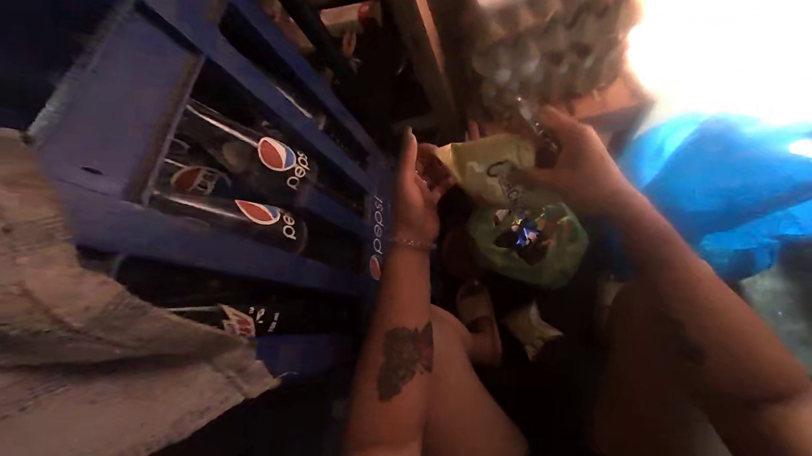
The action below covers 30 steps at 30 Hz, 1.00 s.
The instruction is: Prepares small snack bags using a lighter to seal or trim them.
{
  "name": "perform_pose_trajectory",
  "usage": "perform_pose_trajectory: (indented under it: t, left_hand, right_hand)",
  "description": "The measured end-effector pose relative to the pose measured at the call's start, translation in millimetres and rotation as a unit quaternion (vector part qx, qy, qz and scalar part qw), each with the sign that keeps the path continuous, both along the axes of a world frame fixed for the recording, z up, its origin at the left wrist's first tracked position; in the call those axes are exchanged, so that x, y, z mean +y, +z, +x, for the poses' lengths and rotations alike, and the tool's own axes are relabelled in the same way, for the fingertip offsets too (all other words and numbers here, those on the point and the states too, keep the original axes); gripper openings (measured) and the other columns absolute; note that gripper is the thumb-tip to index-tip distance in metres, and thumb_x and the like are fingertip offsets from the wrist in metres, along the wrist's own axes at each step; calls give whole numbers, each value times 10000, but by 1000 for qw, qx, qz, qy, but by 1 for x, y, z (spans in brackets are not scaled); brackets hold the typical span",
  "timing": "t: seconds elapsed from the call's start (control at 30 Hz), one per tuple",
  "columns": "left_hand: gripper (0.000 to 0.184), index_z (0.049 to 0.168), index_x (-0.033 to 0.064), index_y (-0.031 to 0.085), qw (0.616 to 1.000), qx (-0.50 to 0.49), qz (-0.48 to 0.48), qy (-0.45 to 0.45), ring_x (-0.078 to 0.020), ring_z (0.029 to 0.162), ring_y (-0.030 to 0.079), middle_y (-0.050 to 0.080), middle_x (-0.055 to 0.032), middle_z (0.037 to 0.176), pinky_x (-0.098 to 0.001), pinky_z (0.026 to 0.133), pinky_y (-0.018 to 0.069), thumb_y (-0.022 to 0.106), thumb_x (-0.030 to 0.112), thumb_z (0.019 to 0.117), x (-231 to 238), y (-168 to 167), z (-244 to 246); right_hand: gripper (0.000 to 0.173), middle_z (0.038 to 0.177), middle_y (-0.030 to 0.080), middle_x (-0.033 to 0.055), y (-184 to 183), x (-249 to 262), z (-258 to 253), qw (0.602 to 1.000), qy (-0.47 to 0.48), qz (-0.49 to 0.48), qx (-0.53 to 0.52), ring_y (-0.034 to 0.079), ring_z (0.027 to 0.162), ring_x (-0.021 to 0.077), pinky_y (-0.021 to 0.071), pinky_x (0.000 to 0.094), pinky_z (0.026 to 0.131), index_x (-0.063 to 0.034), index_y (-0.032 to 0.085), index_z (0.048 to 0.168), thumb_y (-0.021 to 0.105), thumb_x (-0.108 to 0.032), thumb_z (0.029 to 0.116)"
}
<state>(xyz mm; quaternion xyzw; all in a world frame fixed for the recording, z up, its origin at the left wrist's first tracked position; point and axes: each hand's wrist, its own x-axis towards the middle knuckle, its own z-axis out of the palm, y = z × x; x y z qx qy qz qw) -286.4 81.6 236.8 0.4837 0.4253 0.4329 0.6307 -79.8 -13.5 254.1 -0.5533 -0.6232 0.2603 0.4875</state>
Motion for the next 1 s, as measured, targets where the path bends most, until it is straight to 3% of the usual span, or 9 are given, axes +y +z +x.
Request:
perform_pose_trajectory:
  t: [0.07, 0.1, 0.17, 0.2, 0.27, 0.33, 0.5, 0.77, 1.0]
  left_hand:
    - [500, 1466, 146, 460, 998, 9, 38, -44, -151, 1179, 581, 575, -40, 1336, -394, 963, 514, 361, 462, 1093, -4, 0, -3]
    - [497, 1516, 152, 392, 995, 18, 59, -78, -126, 1171, 581, 560, -34, 1357, -353, 943, 528, 403, 392, 1080, -7, -1, -3]
    - [480, 1474, 86, 383, 993, 16, 66, -102, -77, 1045, 637, 618, -21, 1228, -285, 879, 568, 526, 248, 1046, -16, 0, 4]
    - [469, 1431, 54, 427, 994, 11, 59, -88, -92, 1015, 663, 648, -38, 1175, -304, 881, 584, 589, 221, 1024, -19, 0, 8]
    - [513, 1439, 34, 457, 998, -8, 44, -51, -147, 1065, 672, 664, -84, 1205, -362, 935, 580, 631, 257, 1011, -16, -3, 11]
    - [490, 1422, 54, 473, 999, -34, 35, -20, -160, 1087, 670, 666, -80, 1211, -382, 953, 575, 607, 313, 1028, -11, -4, 10]
    - [466, 1397, 50, 496, 998, -35, 54, -17, -164, 1052, 680, 677, -78, 1169, -391, 930, 584, 581, 335, 1038, -7, -6, 5]
    - [469, 1384, 54, 498, 997, -16, 80, -15, -150, 999, 699, 690, -61, 1120, -372, 888, 605, 597, 345, 1030, -13, -7, 12]
    - [448, 1365, 52, 535, 998, -40, 39, 26, -197, 1041, 689, 686, -100, 1149, -431, 912, 591, 500, 391, 1073, -8, -9, 16]
  right_hand:
    - [498, 1022, 686, 73, -6, 6, 2, 998, -1, 14, 65, 665, 855, 88, 583, 284, 782, -18, 606, 1243, 831, -119, 810]
    - [495, 1027, 688, 73, -9, 8, 1, 996, 0, 21, 88, 669, 858, 87, 588, 281, 783, -13, 606, 1244, 825, -120, 813]
    - [467, 1039, 685, 67, -10, 11, -3, 992, -5, 27, 123, 670, 871, 78, 587, 261, 795, -6, 607, 1240, 815, -106, 834]
    - [442, 1029, 684, 58, -10, 11, -5, 990, -11, 31, 140, 670, 856, 68, 588, 247, 779, -6, 606, 1236, 804, -105, 852]
    - [382, 1014, 672, 30, -7, 9, -6, 983, -19, 36, 179, 663, 811, 48, 592, 227, 725, -4, 589, 1241, 745, -104, 907]
    - [334, 995, 685, 11, -4, 6, -3, 979, -36, 37, 197, 674, 798, 41, 600, 226, 707, -12, 594, 1216, 724, -87, 918]
    - [340, 949, 697, 7, -7, 5, 1, 984, -13, 47, 169, 674, 853, 43, 586, 225, 790, -13, 616, 1134, 788, -13, 840]
    - [342, 926, 680, 37, -12, 5, -6, 983, 31, 17, 182, 663, 803, 68, 588, 244, 746, 0, 624, 1156, 768, 5, 845]
    - [371, 953, 654, 31, -11, 7, -15, 967, -32, 114, 227, 652, 801, 82, 594, 269, 726, 17, 567, 1229, 687, 20, 878]
